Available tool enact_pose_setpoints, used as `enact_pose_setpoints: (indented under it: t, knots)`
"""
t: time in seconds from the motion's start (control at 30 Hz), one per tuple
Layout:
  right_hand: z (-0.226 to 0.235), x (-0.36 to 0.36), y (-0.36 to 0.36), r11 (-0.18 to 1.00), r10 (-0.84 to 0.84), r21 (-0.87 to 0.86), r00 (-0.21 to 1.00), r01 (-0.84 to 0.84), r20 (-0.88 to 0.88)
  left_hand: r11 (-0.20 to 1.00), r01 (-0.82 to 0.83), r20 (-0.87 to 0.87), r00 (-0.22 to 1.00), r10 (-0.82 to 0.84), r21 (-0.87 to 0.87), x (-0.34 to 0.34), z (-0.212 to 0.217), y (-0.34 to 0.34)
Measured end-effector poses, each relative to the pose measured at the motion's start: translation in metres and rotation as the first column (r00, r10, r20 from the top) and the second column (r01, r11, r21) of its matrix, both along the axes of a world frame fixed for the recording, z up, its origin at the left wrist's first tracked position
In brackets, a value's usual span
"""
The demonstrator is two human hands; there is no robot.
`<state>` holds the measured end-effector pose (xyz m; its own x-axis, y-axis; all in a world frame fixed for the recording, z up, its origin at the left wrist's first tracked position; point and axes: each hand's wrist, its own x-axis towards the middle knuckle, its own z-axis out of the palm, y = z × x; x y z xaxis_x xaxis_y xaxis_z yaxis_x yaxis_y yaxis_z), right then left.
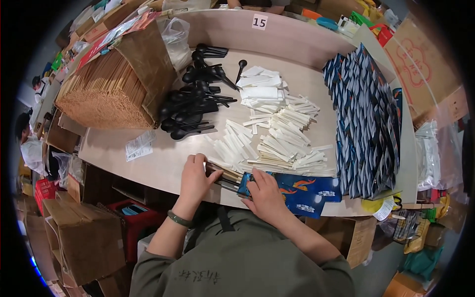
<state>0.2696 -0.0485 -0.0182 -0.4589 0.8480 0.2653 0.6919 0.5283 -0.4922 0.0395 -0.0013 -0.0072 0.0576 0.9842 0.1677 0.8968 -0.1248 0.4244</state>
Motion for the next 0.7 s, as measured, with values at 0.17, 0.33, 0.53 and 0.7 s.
enact_pose_setpoints:
  t: [0.17, 0.33, 0.53, 0.7]
  knots:
    - [-0.011, 0.001, 0.005, 1.000, 0.010, -0.010, 1.000, -0.010, -0.004, 0.834, 0.391, 0.803, 0.588, 0.100, -0.390, 0.036, -0.019, -0.012]
    - [-0.017, 0.008, 0.001, 0.998, 0.000, 0.064, 0.999, 0.003, -0.051, 0.731, 0.470, 0.666, 0.746, -0.028, -0.496, 0.036, 0.020, -0.011]
    - [0.002, -0.025, 0.002, 0.964, 0.221, 0.179, 0.968, -0.198, -0.117, 0.861, 0.489, -0.150, 0.870, -0.470, 0.139, -0.020, -0.005, -0.023]
    - [0.133, 0.030, 0.055, 0.901, 0.122, 0.394, 0.977, -0.183, 0.174, 0.966, 0.242, 0.188, 0.949, -0.255, 0.088, -0.015, 0.035, -0.007]
